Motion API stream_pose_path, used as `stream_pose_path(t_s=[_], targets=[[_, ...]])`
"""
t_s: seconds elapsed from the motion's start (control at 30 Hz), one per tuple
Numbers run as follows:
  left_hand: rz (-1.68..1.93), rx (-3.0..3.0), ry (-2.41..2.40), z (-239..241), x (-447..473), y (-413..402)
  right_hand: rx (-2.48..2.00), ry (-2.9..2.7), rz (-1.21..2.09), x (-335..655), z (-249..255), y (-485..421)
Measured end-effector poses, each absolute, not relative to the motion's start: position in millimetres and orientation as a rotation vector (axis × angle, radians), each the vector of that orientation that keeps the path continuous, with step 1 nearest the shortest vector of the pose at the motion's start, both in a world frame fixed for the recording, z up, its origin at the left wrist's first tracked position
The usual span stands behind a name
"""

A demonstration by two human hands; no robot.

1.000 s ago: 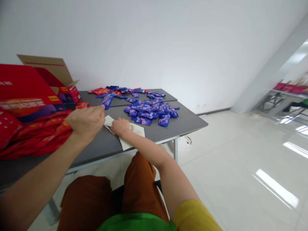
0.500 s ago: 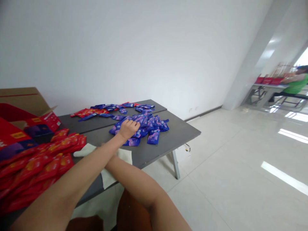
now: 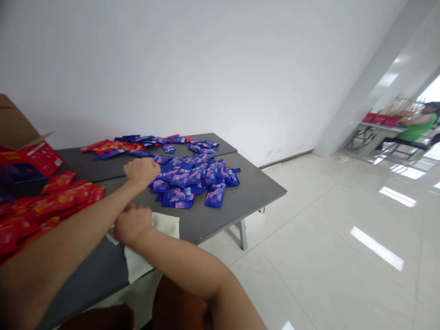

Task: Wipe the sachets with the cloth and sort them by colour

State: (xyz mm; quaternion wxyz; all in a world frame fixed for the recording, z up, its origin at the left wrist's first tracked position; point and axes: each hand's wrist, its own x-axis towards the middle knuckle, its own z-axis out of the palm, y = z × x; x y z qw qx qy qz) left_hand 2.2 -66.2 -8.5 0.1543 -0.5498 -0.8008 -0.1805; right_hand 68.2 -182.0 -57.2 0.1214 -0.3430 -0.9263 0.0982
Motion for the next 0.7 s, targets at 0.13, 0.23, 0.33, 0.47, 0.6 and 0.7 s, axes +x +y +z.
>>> stream_pose_path(t_s=[0.13,0.23,0.33,0.47,0.6,0.7], targets=[[-0.587,-1.491,-2.551,-18.3,-69.3,-38.3,-1.081,-2.634,0.237,57.1,-66.7,-194.5],[-0.572,-1.617,-2.565,-23.1,-94.4,-9.6,-1.061,-2.635,0.218,53.8,-67.4,-201.8],[-0.416,-1.919,-2.340,-27.4,-97.6,26.6,-1.033,-2.662,0.211,55.5,-65.9,-204.8],[-0.012,-2.313,-1.975,-36.7,-92.0,67.9,-0.987,-2.689,0.228,61.8,-65.3,-203.4],[0.189,-2.399,-1.881,-44.1,-93.2,82.9,-0.974,-2.700,0.244,66.4,-67.0,-202.8],[0.170,-2.385,-1.771,-46.1,-104.0,72.6,-0.975,-2.682,0.221,68.5,-66.9,-204.0]])
